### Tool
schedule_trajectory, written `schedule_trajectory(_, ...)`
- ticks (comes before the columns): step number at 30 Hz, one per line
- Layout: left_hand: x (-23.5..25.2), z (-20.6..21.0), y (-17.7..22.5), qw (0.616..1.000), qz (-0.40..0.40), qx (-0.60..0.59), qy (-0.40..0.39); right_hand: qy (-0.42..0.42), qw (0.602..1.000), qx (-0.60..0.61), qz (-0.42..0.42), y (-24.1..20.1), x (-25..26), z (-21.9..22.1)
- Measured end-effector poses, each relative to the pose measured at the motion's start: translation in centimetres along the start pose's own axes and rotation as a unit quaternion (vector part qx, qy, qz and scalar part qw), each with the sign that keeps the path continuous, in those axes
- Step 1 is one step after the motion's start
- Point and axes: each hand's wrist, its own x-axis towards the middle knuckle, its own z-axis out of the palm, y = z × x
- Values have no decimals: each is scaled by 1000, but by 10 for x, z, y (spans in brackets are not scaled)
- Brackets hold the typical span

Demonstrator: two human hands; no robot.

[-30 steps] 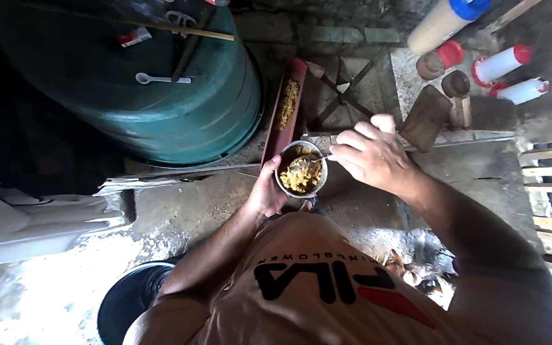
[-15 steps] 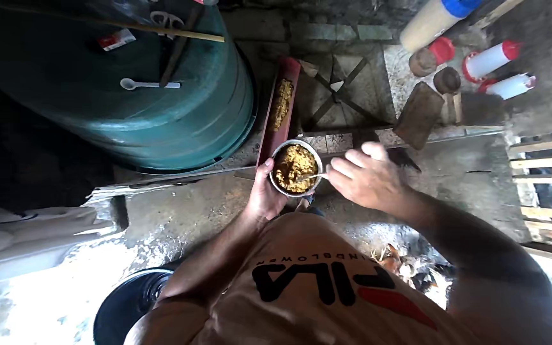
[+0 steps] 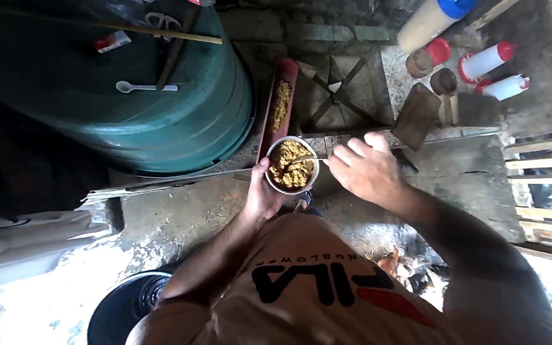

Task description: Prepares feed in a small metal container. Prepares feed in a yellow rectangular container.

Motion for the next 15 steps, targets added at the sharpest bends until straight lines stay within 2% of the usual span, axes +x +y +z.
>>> schedule_trajectory(2,1,0,2,1000,11,4,12,19,1000,-11,9,2,-4,-8)
schedule_trajectory(6,1,4,0,999,23,24,15,45,995,-44,83,-3,8,-5)
schedule_trajectory(10,3,5,-1,999,28,29,12,36,998,22,38,-17,10,12)
schedule_trajectory(15,3,0,3,1000,17,5,5,49,997,-30,53,-4,-12,5)
